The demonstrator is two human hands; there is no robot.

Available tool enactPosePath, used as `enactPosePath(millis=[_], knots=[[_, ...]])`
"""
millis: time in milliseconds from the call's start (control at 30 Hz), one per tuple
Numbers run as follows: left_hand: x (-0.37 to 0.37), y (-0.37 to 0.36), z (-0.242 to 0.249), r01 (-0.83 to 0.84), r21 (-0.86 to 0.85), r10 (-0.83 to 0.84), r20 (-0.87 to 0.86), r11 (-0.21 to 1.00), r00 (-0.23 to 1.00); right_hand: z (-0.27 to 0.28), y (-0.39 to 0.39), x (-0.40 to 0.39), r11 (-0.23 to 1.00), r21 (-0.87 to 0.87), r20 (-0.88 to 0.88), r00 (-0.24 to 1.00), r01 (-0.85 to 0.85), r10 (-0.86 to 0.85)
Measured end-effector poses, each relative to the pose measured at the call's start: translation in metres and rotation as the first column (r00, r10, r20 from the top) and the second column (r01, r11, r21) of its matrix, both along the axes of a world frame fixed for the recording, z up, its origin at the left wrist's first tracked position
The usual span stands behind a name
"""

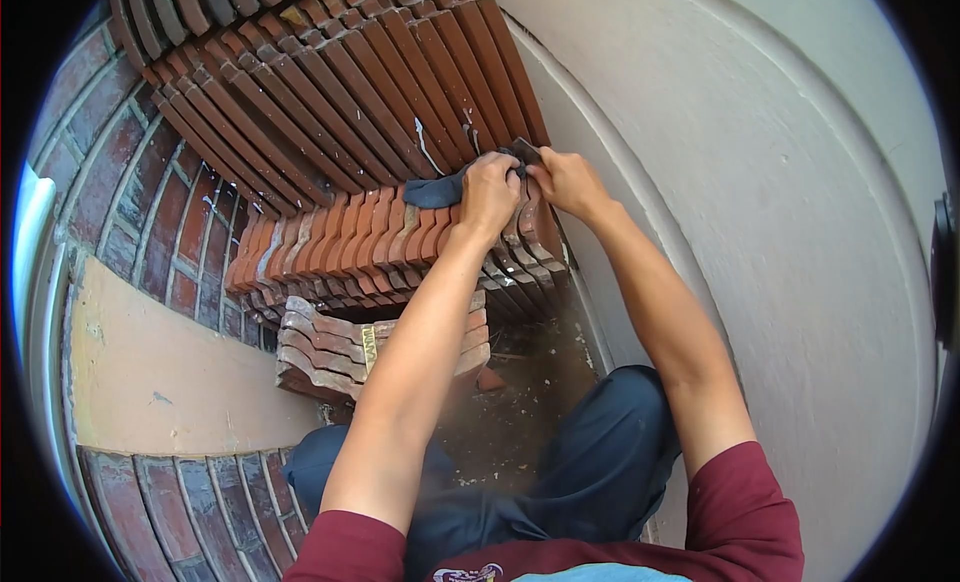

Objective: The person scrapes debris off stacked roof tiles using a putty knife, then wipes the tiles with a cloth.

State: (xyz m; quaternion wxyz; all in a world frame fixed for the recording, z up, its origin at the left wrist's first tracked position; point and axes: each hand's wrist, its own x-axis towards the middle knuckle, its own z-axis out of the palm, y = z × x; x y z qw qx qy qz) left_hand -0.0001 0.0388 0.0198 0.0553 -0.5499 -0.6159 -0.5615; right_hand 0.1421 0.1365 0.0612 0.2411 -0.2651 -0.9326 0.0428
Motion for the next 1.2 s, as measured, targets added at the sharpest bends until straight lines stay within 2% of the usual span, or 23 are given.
enactPosePath(millis=[33, 67, 133, 167, 200, 267, 367, 467, 533, 633, 667, 733, 767, 833, 933, 1067, 1133, 1200], knots=[[0.001, 0.000, 0.000, -0.015, 0.014, 0.016, -0.012, 1.000, 1.000, -0.002, -0.001, 0.005, 0.999, -0.041, -0.010, 1.000, -0.002, 0.002], [0.003, 0.001, -0.001, -0.028, 0.026, 0.028, -0.023, 0.999, 0.999, -0.003, -0.001, 0.011, 0.998, -0.067, -0.103, 0.995, -0.006, -0.001], [0.002, 0.001, 0.010, -0.060, 0.132, 0.050, 0.076, 0.990, 0.996, 0.018, -0.018, 0.024, 0.993, -0.115, -0.285, 0.958, -0.016, -0.017], [-0.002, 0.002, 0.021, -0.138, 0.292, 0.108, 0.115, 0.947, 0.987, 0.024, -0.023, 0.029, 0.986, -0.164, -0.307, 0.951, -0.009, -0.042], [-0.005, 0.000, 0.042, -0.232, 0.409, 0.188, 0.146, 0.882, 0.971, 0.029, -0.026, 0.032, 0.990, -0.140, -0.312, 0.950, -0.019, -0.026], [-0.025, 0.000, 0.085, -0.268, 0.615, 0.305, 0.046, 0.742, 0.951, 0.036, -0.032, 0.039, 0.994, -0.104, -0.323, 0.946, -0.018, -0.017], [-0.046, 0.004, 0.132, -0.260, 0.754, 0.461, -0.063, 0.603, 0.885, 0.037, -0.032, 0.044, 0.991, -0.120, -0.396, 0.918, -0.051, 0.000], [-0.049, 0.010, 0.105, -0.086, 0.615, 0.377, -0.361, 0.784, 0.853, 0.041, -0.039, 0.045, 0.975, -0.223, -0.360, 0.929, -0.003, -0.079], [-0.034, 0.017, 0.067, -0.020, 0.471, 0.256, -0.443, 0.882, 0.859, 0.030, -0.033, 0.047, 0.979, -0.205, -0.347, 0.934, 0.012, -0.084], [-0.009, 0.026, 0.012, 0.027, 0.147, 0.044, -0.456, 0.989, 0.889, 0.009, -0.020, 0.051, 0.980, -0.196, -0.375, 0.922, 0.022, -0.095], [-0.001, 0.032, -0.005, 0.106, 0.232, -0.003, -0.403, 0.967, 0.915, 0.005, -0.019, 0.052, 0.980, -0.197, -0.384, 0.918, 0.024, -0.100], [0.000, 0.031, -0.001, 0.089, 0.128, -0.045, -0.312, 0.988, 0.949, 0.014, -0.023, 0.052, 0.978, -0.202, -0.385, 0.913, 0.056, -0.131], [0.000, 0.027, 0.000, 0.092, 0.114, -0.044, -0.366, 0.989, 0.929, 0.017, -0.027, 0.054, 0.975, -0.208, -0.383, 0.911, 0.073, -0.150], [-0.007, 0.021, 0.004, 0.088, 0.100, -0.030, -0.476, 0.991, 0.879, 0.020, -0.030, 0.056, 0.972, -0.213, -0.369, 0.913, 0.099, -0.174], [-0.022, 0.009, 0.020, -0.010, 0.217, 0.126, -0.527, 0.976, 0.841, 0.024, -0.030, 0.061, 0.982, -0.150, -0.372, 0.914, 0.114, -0.163], [-0.047, -0.005, 0.065, -0.220, 0.518, 0.431, -0.331, 0.826, 0.840, 0.029, -0.039, 0.074, 0.976, -0.170, -0.356, 0.915, 0.138, -0.191], [-0.051, -0.007, 0.080, -0.265, 0.621, 0.479, -0.204, 0.738, 0.854, 0.031, -0.041, 0.076, 0.970, -0.194, -0.377, 0.901, 0.148, -0.213], [-0.044, -0.009, 0.079, -0.169, 0.565, 0.393, -0.301, 0.808, 0.869, 0.031, -0.041, 0.077, 0.970, -0.203, -0.401, 0.892, 0.137, -0.210]])
